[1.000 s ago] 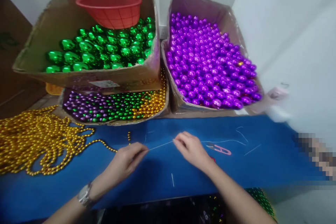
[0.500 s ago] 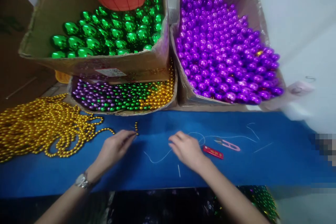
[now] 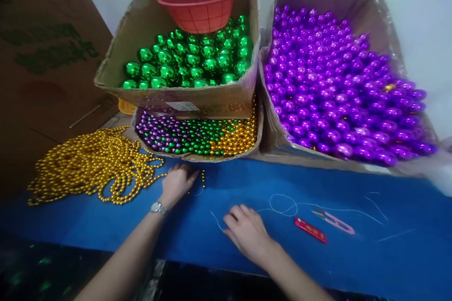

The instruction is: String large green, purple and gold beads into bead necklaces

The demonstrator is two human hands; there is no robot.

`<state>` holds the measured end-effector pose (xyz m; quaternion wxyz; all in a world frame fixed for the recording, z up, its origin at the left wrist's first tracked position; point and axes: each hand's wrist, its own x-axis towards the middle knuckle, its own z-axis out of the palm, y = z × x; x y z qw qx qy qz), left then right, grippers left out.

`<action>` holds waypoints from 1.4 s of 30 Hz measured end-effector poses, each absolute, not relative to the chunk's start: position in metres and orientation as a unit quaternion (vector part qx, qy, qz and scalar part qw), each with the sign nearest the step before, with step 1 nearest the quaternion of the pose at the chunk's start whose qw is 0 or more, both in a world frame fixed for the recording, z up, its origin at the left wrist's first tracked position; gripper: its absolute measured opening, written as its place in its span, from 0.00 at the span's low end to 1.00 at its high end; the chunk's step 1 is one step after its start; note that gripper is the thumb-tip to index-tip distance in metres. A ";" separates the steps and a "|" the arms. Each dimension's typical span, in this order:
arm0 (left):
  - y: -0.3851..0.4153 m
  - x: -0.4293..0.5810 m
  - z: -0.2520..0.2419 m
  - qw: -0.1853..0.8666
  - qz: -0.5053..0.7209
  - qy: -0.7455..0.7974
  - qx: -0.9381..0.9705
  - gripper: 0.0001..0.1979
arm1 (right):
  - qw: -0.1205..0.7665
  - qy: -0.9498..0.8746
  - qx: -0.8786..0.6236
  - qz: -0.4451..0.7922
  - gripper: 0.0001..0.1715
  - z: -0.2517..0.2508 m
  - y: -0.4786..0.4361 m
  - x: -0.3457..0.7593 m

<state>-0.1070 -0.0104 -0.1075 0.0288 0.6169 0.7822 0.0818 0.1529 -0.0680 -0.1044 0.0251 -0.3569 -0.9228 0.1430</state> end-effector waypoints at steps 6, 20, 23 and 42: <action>-0.005 -0.098 -0.114 0.057 0.109 0.785 0.608 0.09 | 0.017 -0.919 -0.367 0.145 0.07 -0.106 -0.068 0.152; -0.036 -0.096 -0.073 0.165 0.338 0.704 0.602 0.14 | 0.019 -0.911 -0.385 0.148 0.06 -0.102 -0.060 0.166; -0.036 -0.102 -0.074 0.117 0.302 0.737 0.593 0.15 | 0.025 -0.908 -0.396 0.135 0.07 -0.102 -0.057 0.167; -0.026 -0.089 -0.067 0.100 0.295 0.740 0.597 0.09 | 0.097 -0.870 -0.477 0.077 0.06 -0.099 -0.051 0.177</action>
